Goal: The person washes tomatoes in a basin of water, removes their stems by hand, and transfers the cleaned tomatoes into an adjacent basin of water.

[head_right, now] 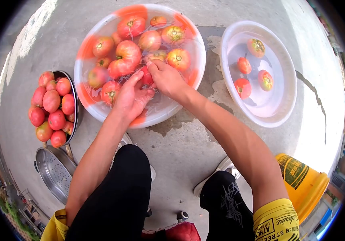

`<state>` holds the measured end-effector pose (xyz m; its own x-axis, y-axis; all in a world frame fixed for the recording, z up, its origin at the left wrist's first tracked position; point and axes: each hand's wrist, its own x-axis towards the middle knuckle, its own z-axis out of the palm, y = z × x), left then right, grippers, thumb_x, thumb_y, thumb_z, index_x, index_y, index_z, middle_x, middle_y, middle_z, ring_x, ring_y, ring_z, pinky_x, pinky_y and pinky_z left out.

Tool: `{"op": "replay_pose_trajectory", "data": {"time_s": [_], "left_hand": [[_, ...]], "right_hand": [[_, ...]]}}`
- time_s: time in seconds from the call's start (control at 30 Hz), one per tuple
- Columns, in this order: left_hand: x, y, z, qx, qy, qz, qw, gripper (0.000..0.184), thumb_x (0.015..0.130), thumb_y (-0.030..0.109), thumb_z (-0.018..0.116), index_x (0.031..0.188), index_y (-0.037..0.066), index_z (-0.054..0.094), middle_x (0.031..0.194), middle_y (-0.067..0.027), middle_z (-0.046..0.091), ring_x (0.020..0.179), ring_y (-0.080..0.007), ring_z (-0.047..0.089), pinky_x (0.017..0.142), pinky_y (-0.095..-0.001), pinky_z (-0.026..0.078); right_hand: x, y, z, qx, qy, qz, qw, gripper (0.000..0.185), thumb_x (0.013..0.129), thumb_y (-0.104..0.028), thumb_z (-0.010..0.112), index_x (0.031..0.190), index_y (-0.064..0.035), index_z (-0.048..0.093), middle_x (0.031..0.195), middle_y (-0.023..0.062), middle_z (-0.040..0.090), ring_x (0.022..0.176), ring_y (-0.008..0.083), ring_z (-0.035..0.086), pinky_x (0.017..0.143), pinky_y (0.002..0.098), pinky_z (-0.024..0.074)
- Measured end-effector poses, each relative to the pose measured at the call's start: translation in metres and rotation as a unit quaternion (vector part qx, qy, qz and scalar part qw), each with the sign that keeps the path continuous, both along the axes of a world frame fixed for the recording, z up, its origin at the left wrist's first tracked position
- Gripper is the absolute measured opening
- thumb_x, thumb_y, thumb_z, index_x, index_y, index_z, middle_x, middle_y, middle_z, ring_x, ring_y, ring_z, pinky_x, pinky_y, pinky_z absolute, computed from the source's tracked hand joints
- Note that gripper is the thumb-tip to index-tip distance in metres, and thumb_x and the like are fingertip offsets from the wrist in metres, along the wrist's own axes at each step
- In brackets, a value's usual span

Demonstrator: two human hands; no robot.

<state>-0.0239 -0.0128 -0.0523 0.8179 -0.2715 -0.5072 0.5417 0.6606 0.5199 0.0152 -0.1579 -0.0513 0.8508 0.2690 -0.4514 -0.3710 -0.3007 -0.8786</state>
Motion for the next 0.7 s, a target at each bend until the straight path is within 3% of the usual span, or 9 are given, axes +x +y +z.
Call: {"op": "replay_pose_trajectory", "data": {"time_s": [0.07, 0.27, 0.37, 0.6, 0.7], "left_hand": [[0.000, 0.004, -0.005, -0.016, 0.004, 0.004, 1.000, 0.021, 0.099, 0.023, 0.050, 0.114, 0.011, 0.058, 0.110, -0.0027, 0.061, 0.094, -0.0181, 0.059, 0.080, -0.0333, 0.050], [-0.001, 0.003, -0.001, -0.017, 0.052, 0.034, 0.998, 0.025, 0.096, 0.022, 0.047, 0.115, 0.010, 0.057, 0.112, -0.0039, 0.061, 0.100, -0.0210, 0.059, 0.091, -0.0389, 0.049], [0.001, 0.003, -0.006, -0.033, 0.035, 0.028, 0.998, 0.025, 0.094, 0.020, 0.047, 0.114, 0.009, 0.056, 0.112, -0.0062, 0.060, 0.103, -0.0221, 0.058, 0.092, -0.0415, 0.049], [0.002, 0.003, 0.001, -0.033, 0.076, 0.047, 0.995, 0.027, 0.093, 0.017, 0.048, 0.117, 0.008, 0.056, 0.112, -0.0063, 0.059, 0.105, -0.0235, 0.058, 0.093, -0.0444, 0.048], [0.001, 0.002, 0.003, -0.026, 0.032, 0.022, 0.999, 0.029, 0.094, 0.020, 0.049, 0.120, 0.008, 0.055, 0.115, -0.0069, 0.059, 0.106, -0.0232, 0.058, 0.093, -0.0435, 0.049]], "right_hand": [[-0.012, 0.001, 0.007, -0.026, -0.158, 0.009, 0.987, 0.036, 0.099, -0.034, 0.046, 0.115, -0.0040, 0.059, 0.102, 0.0212, 0.067, 0.092, 0.0341, 0.067, 0.084, 0.0405, 0.0500], [-0.022, 0.002, 0.012, -0.095, -0.258, 0.062, 0.959, 0.037, 0.094, -0.031, 0.050, 0.120, -0.0069, 0.058, 0.106, 0.0231, 0.066, 0.096, 0.0399, 0.064, 0.084, 0.0471, 0.0509], [-0.017, 0.004, 0.015, -0.111, -0.178, 0.056, 0.976, 0.038, 0.094, -0.033, 0.050, 0.122, -0.0076, 0.057, 0.104, 0.0230, 0.067, 0.096, 0.0408, 0.064, 0.085, 0.0481, 0.0507], [-0.020, 0.004, 0.011, -0.110, -0.237, 0.047, 0.964, 0.042, 0.095, -0.035, 0.049, 0.124, -0.0052, 0.055, 0.102, 0.0264, 0.066, 0.096, 0.0430, 0.064, 0.085, 0.0492, 0.0500], [-0.016, 0.004, 0.010, -0.119, -0.175, 0.031, 0.977, 0.045, 0.095, -0.036, 0.049, 0.125, -0.0027, 0.053, 0.103, 0.0281, 0.065, 0.097, 0.0436, 0.063, 0.085, 0.0499, 0.0495]]}}
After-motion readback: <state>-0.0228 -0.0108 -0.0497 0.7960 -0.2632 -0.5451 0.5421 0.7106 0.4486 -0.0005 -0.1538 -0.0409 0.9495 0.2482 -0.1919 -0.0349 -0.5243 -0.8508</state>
